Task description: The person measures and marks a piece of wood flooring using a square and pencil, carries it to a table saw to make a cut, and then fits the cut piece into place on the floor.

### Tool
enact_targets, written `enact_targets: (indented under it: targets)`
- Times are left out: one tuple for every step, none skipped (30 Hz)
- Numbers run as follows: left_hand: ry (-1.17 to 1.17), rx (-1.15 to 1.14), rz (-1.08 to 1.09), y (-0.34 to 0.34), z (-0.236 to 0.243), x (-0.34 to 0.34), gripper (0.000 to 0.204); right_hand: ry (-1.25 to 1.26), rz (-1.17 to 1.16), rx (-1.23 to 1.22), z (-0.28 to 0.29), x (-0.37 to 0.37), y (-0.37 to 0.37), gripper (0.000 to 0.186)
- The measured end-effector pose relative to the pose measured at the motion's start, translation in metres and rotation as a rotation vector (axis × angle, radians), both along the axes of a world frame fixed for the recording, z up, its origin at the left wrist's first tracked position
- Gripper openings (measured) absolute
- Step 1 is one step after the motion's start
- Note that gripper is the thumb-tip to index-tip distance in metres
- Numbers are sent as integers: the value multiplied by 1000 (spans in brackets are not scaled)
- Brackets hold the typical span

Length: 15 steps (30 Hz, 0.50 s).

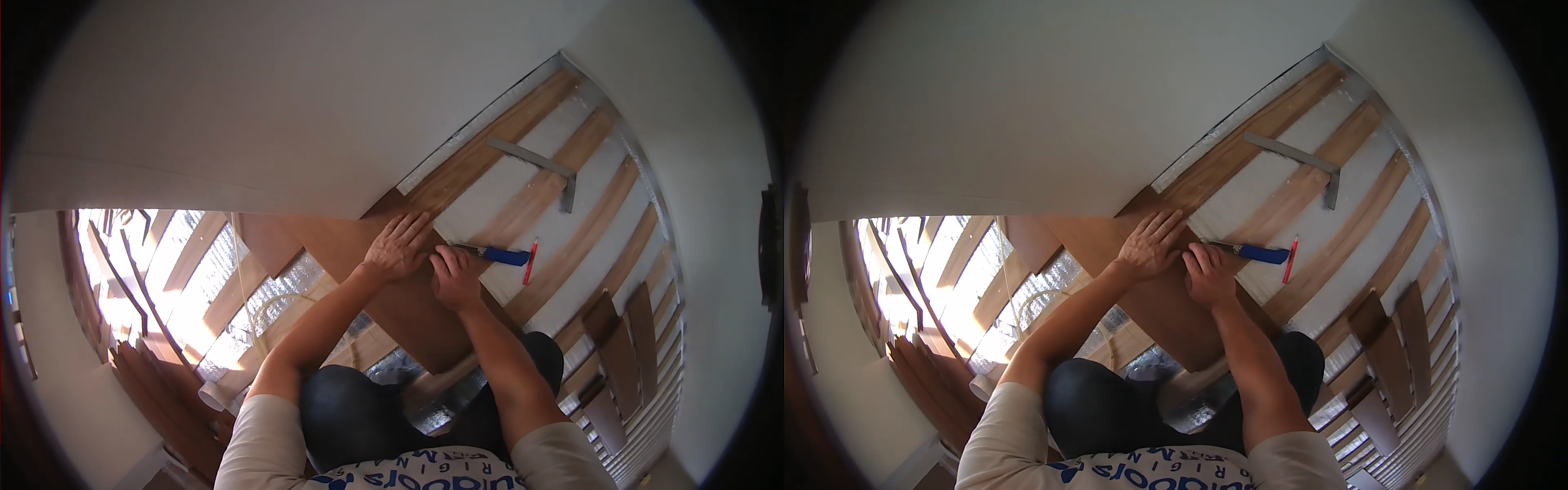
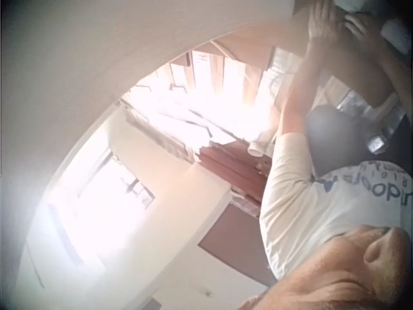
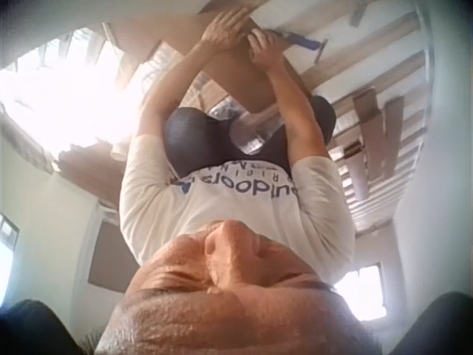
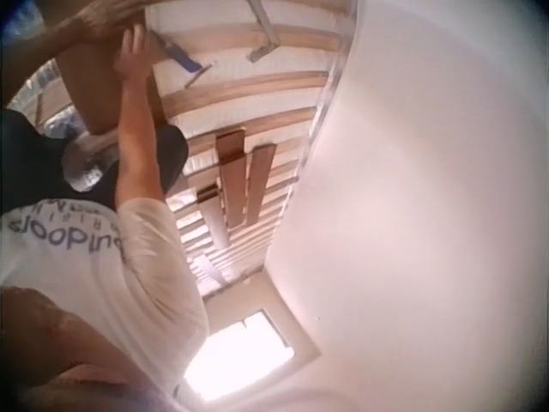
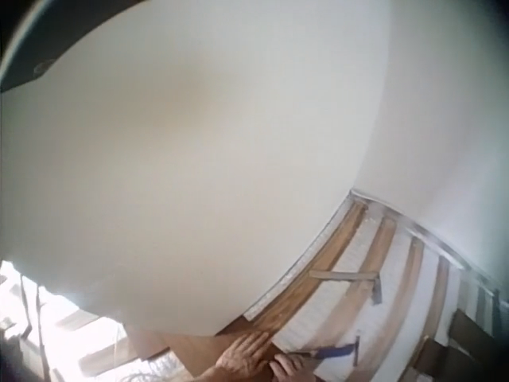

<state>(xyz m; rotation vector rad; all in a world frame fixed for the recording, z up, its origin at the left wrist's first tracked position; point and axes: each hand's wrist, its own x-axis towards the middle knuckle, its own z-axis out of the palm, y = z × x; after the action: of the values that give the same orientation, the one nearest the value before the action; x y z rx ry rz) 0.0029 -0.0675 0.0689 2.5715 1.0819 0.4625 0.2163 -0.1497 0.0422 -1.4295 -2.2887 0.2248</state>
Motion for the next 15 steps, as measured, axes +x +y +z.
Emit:
enact_targets:
  targets:
    - [-13,-6,6,2,-4,8,64,21,-13,46,1,6,-1,34]
    - [-26,-19,8,1,-10,13,67,28,-22,46,2,8,-3,30]
    - [1,-35,25,1,-15,12,65,43,-4,43,0,7,0,28]
    - [33,-31,42,-1,-18,9,66,47,-1,22,0,7,-3,27]
    - [79,-62,57,-2,-16,10,67,53,-1,9,-2,7,-7,26]
    - [82,-43,58,-3,-20,12,67,57,3,14,-4,10,-4,25]
    - [65,-35,64,-3,-21,11,69,76,5,-11,-4,9,-4,24]
    - [108,-19,91,-4,-28,8,71,104,16,-30,-2,7,-3,24]
    - [155,-13,94,-7,-33,11,71,84,-30,-49,-5,11,-4,24]
    - [152,-15,76,-8,-32,17,70,78,-28,-33,-9,12,-7,24]
    - [157,-9,65,-9,-32,17,70,90,-17,-18,-12,12,-12,24]
    - [162,-6,55,-9,-35,22,69,97,-46,-44,-15,20,-19,24]
    - [144,12,38,-8,-32,25,68,142,-108,8,-14,22,-23,25]
    - [166,0,19,-6,-32,26,68,186,-162,66,-12,23,-20,26]
    - [160,16,13,-6,-32,28,67,201,-248,7,-6,35,-27,29]
